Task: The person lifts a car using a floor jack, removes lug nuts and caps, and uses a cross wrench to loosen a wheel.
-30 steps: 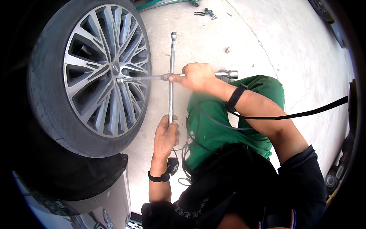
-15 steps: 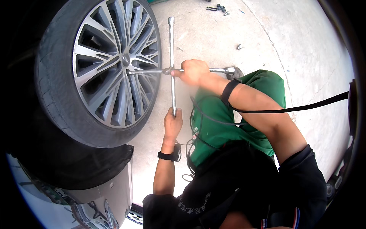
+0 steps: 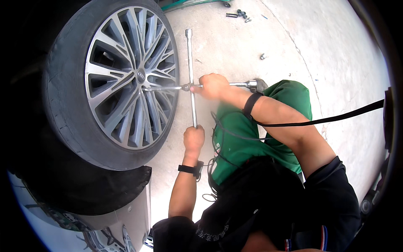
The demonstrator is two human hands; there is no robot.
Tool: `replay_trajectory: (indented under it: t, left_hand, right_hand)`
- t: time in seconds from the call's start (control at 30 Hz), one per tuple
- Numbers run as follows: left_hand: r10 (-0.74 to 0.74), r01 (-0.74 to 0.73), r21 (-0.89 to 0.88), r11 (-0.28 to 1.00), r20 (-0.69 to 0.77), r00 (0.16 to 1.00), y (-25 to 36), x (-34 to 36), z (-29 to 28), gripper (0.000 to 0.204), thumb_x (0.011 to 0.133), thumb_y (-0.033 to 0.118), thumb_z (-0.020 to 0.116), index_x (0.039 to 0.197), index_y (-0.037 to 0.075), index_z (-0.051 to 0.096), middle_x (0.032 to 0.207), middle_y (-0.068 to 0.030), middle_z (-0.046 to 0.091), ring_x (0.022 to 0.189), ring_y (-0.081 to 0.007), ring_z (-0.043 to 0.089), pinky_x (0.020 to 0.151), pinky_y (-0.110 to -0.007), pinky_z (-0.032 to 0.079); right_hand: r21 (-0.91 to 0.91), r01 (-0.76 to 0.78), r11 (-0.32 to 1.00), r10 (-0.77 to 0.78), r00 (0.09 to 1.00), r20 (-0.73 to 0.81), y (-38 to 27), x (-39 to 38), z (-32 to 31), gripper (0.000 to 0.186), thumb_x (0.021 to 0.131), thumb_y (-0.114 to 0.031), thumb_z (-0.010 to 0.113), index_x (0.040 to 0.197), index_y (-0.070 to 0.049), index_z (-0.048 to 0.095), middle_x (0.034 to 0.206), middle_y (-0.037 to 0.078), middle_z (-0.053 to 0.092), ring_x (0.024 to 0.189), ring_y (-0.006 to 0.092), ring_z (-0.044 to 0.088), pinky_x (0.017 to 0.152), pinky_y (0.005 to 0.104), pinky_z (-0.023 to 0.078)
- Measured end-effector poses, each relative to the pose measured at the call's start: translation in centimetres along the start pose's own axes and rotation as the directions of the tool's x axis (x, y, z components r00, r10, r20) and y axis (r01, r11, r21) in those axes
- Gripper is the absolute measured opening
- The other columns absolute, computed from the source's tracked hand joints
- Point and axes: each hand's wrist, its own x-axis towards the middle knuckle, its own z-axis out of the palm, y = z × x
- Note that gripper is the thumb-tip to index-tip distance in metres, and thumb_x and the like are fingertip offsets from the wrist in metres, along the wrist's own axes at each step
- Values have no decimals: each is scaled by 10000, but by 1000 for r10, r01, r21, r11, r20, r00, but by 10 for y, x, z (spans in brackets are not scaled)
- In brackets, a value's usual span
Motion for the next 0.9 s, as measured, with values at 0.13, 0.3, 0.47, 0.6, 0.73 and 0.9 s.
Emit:
replay_trajectory:
  t: [0.13,0.3,0.47,0.6,0.73,0.9]
  left_hand:
    - [-107,114,128,985,-59,992,30,-6,-16,414,872,294,511,781,-65,694,831,-319,657,827,-471,656,785,-495,536]
    - [-82,95,74,993,-168,982,38,-10,-14,396,856,283,534,703,-43,699,713,-283,649,711,-458,659,699,-503,541]
    - [7,12,75,997,-250,968,20,-3,8,332,830,216,534,605,-13,621,638,-251,620,618,-430,628,639,-502,518]
    - [22,8,126,992,-233,972,18,-9,11,304,835,213,517,639,8,627,680,-229,643,653,-409,634,645,-494,524]
    - [33,-14,147,989,-128,991,8,0,12,307,853,253,538,672,28,643,719,-203,656,672,-401,638,648,-505,519]
    - [67,-63,59,996,-75,995,-16,7,24,309,881,316,560,712,85,676,729,-151,658,724,-389,644,671,-499,516]
  right_hand:
    - [319,-10,948,89,968,-236,-3,51,-27,588,900,-485,566,933,91,678,860,248,676,912,403,661,866,449,511]
    - [974,-122,189,385,922,41,0,170,-96,333,892,-312,546,825,3,632,692,89,568,708,253,608,666,403,515]
    - [984,-144,-107,465,868,177,-6,206,-80,203,868,-127,476,689,-58,540,564,53,464,442,156,408,397,303,292]
    - [964,-255,-73,478,840,258,-7,205,-82,213,869,-122,474,664,-72,499,561,48,464,444,159,399,400,318,297]
    - [965,-236,-110,491,831,260,11,207,-80,224,874,-117,467,654,-74,465,563,57,460,446,168,400,407,335,306]
    - [965,-249,-84,478,840,258,27,217,-77,231,868,-100,459,640,-78,430,565,66,457,434,179,397,402,347,304]
